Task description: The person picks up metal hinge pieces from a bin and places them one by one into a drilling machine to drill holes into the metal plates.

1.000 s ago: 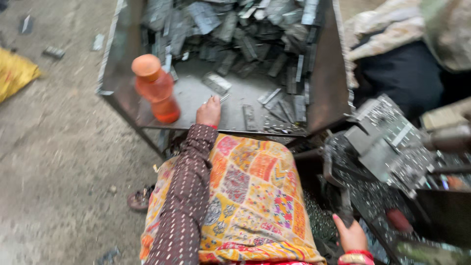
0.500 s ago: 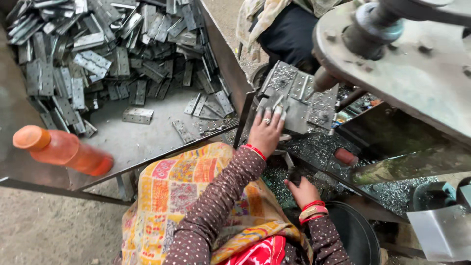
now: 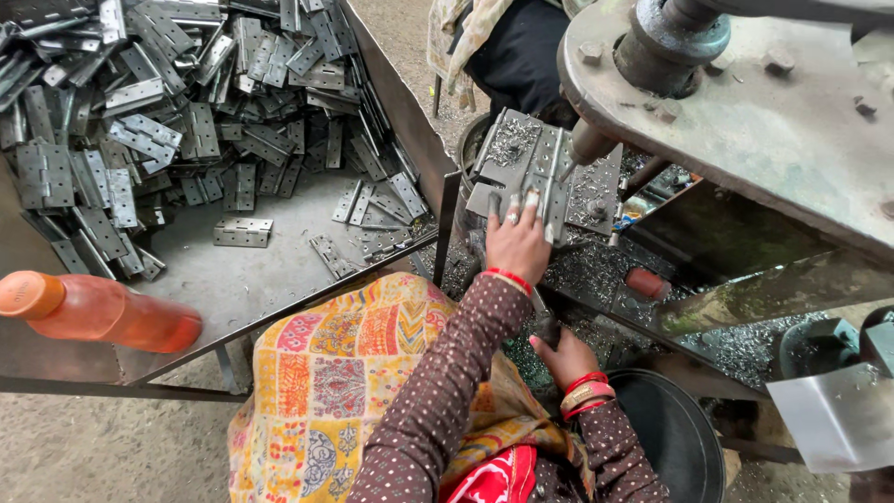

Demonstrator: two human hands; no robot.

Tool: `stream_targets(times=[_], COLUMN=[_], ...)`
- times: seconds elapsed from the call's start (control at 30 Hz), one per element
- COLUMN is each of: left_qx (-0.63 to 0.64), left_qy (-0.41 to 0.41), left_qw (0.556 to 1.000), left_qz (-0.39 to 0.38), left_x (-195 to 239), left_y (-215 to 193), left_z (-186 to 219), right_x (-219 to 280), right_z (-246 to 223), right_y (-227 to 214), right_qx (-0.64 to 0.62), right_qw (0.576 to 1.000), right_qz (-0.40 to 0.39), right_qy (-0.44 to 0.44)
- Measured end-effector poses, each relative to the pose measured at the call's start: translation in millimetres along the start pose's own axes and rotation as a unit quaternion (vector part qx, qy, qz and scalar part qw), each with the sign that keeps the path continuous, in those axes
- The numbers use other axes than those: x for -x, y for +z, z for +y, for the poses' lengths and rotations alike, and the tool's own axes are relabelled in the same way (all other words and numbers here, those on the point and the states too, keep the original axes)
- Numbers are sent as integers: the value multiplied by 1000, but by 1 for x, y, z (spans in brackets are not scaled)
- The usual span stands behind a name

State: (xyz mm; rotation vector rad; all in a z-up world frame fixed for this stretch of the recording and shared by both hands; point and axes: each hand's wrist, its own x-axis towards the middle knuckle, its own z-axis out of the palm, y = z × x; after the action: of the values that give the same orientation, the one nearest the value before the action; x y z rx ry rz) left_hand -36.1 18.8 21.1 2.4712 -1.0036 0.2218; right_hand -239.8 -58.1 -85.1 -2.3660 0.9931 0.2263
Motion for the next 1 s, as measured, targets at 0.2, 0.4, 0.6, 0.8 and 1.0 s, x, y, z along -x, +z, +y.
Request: stream_targets(times=[0.2,0.4,0.6,0.8,1.0], left_qx=[-23,-30,-78,-67,-55], left_qy=[-13,-9,3,-8,-1], left_qw=[1000,999,997,996,996], left_qz=[-15,-30,2,57,69], left_x=[-21,-21,-15,-16,-20], left_y=[14,10,16,36,17], left_z=[-6,-4,1,4,-3], right_x=[-8,-4,-14,-10,-10], right_z=[12,27,18,13,34], right_y=[9,52,17,11,83], right_qx=[8,18,-9,13,-2], right_qw=[1000,998,1000,1000,992], right_qz=[6,65,11,26,123], right_qy=[2,-8,-6,-12,-19])
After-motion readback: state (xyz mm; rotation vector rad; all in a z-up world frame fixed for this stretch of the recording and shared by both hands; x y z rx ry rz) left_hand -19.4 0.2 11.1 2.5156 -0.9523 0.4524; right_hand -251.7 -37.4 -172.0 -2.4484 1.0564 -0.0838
